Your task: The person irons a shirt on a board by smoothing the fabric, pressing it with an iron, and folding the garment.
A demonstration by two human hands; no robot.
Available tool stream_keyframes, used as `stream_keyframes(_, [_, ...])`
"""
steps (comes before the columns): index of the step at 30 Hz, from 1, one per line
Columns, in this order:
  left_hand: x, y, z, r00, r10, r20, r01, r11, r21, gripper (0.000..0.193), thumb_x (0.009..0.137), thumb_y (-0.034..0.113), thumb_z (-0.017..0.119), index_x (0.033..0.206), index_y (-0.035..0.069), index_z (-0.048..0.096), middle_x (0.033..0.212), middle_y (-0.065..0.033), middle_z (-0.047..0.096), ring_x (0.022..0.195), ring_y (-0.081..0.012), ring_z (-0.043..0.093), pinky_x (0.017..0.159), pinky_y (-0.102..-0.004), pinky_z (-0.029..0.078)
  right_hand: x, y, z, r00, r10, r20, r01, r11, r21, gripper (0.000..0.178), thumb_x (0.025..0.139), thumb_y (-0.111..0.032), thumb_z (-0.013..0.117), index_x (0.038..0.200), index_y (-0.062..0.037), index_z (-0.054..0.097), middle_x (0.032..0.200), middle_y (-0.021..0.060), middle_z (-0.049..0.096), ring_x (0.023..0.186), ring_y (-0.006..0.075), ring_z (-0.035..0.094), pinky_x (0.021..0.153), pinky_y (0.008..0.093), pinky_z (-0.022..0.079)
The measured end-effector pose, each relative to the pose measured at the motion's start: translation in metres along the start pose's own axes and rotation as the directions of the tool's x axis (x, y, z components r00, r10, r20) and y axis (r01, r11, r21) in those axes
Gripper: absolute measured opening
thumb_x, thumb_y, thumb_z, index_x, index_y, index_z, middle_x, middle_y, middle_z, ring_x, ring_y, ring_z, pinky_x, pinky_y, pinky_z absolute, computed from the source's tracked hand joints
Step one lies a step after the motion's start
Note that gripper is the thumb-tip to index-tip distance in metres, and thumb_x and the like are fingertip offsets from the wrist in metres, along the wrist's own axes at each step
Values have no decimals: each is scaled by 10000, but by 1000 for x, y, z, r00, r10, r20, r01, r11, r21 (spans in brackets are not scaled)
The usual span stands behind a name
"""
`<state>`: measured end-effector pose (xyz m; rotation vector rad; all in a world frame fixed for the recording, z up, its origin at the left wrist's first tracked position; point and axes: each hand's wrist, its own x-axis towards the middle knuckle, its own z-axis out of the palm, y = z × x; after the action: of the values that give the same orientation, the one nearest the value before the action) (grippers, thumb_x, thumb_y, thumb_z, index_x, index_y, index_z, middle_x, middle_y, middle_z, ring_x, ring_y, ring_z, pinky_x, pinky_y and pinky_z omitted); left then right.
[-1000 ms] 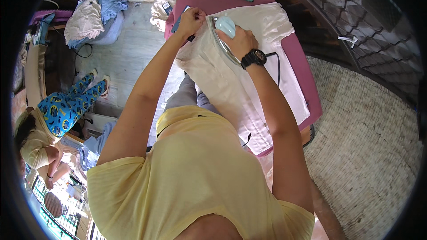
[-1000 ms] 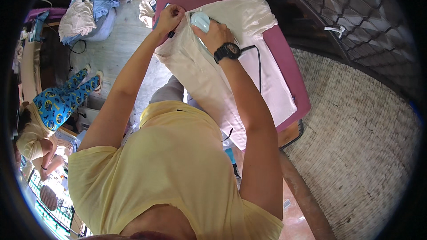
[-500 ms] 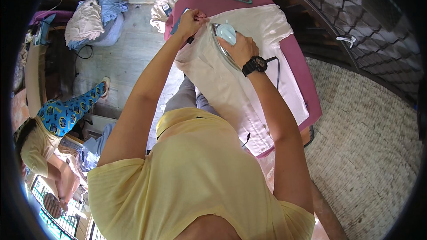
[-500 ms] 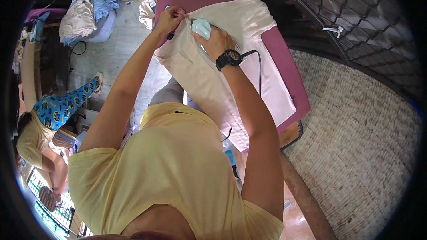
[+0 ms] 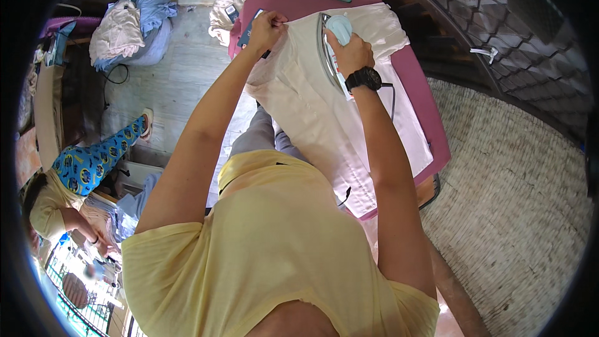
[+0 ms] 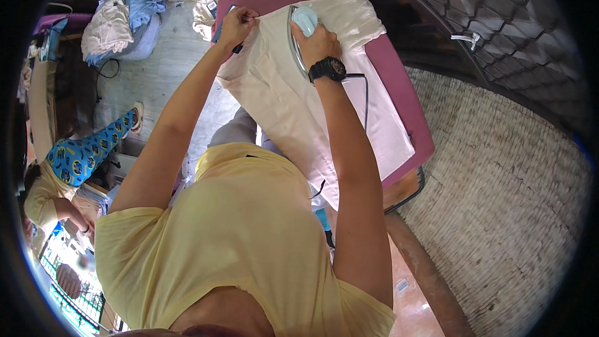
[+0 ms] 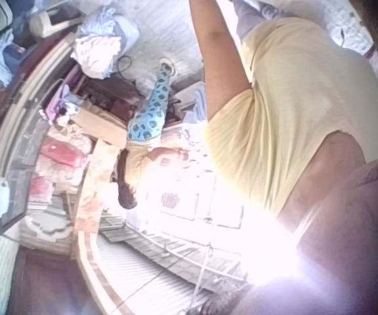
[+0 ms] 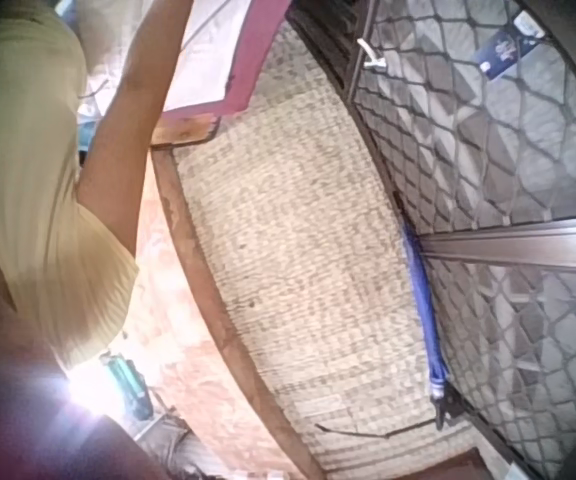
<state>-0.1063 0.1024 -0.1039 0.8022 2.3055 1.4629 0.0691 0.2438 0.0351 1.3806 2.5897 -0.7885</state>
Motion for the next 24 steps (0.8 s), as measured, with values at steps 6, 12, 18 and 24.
stream_keyframes(6, [0, -3, 1, 998, 61, 16, -61, 998, 10, 173, 707, 33, 721, 877, 5, 702, 812, -107, 657, 714, -191, 655, 687, -307, 527, -11, 20, 5, 995, 8, -103, -4, 999, 38, 769, 784, -705, 607, 965, 38, 691, 917, 269, 693, 920, 441, 665, 788, 498, 527])
stream_keyframes(12, [0, -2, 0, 999, -11, 49, 10, 1000, 23, 173, 709, 17, 733, 877, 1, 699, 815, -104, 654, 727, -185, 657, 693, -289, 532, -4, 11, -3, 998, 15, -65, -13, 999, 38, 665, 803, -638, 632, 999, -5, 696, 937, 254, 697, 928, 433, 664, 805, 503, 527])
stream_keyframes(18, [3, -12, 1, 1000, 21, 21, -21, 1000, -12, 190, 707, 53, 757, 883, 7, 702, 839, -100, 657, 731, -177, 655, 696, -299, 531, 1, 5, -8, 999, -21, -34, 22, 999, 45, 658, 807, -624, 630, 1051, -17, 692, 968, 248, 697, 962, 431, 656, 832, 507, 519])
stream_keyframes(24, [2, -11, 0, 1000, -1, 31, 1, 1000, -1, 192, 706, 64, 760, 886, 21, 709, 840, -101, 660, 727, -177, 655, 696, -301, 529, -4, 21, -9, 984, -177, 28, 176, 984, 22, 663, 796, -634, 647, 956, 6, 704, 878, 245, 698, 875, 429, 671, 763, 480, 523])
